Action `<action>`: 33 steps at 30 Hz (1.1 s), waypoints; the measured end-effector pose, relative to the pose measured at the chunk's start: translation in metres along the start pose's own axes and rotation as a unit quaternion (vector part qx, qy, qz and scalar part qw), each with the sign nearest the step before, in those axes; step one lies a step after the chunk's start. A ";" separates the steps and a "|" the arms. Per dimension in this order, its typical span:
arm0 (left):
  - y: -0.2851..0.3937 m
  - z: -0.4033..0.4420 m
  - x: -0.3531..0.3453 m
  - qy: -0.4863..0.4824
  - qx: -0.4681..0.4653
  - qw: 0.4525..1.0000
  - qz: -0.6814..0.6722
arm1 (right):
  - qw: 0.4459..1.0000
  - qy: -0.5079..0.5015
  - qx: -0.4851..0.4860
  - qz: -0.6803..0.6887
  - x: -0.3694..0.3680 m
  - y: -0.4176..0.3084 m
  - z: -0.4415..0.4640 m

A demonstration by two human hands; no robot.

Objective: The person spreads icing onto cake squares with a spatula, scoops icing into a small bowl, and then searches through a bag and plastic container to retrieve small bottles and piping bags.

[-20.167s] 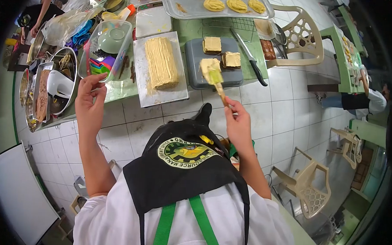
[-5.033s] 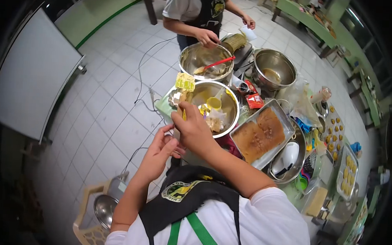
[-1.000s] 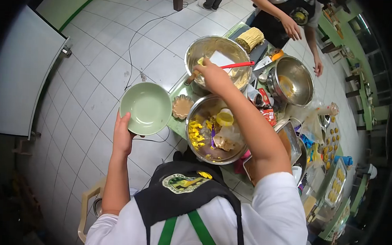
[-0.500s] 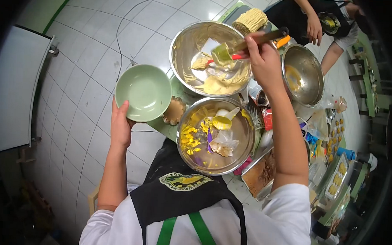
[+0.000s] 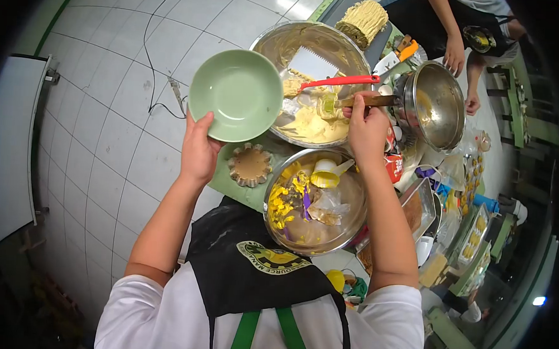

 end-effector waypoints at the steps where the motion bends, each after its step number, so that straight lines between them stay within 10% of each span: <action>1: -0.002 0.004 -0.005 -0.007 -0.003 1.000 -0.010 | 1.000 -0.001 -0.021 0.007 0.000 0.005 0.000; 22: -0.021 0.017 -0.013 0.023 -0.030 0.999 -0.032 | 0.909 -0.058 -0.294 0.291 -0.026 0.038 0.007; 28: 0.028 0.006 -0.002 0.049 -0.109 0.993 0.011 | 0.897 -0.012 -0.231 0.376 0.024 0.005 -0.014; 33: 0.043 -0.009 -0.015 0.051 -0.051 0.985 0.158 | 0.927 0.010 0.005 0.376 0.040 -0.082 -0.045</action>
Point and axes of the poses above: each hand's wrist, its own z-axis towards the middle knuckle, its own x-axis out of the back of the hand, y = z × x, the point moved 6 cm from there along z, towards the middle knuckle, and after that the axes turned 6 degrees about -y, right-handed, at the moved point
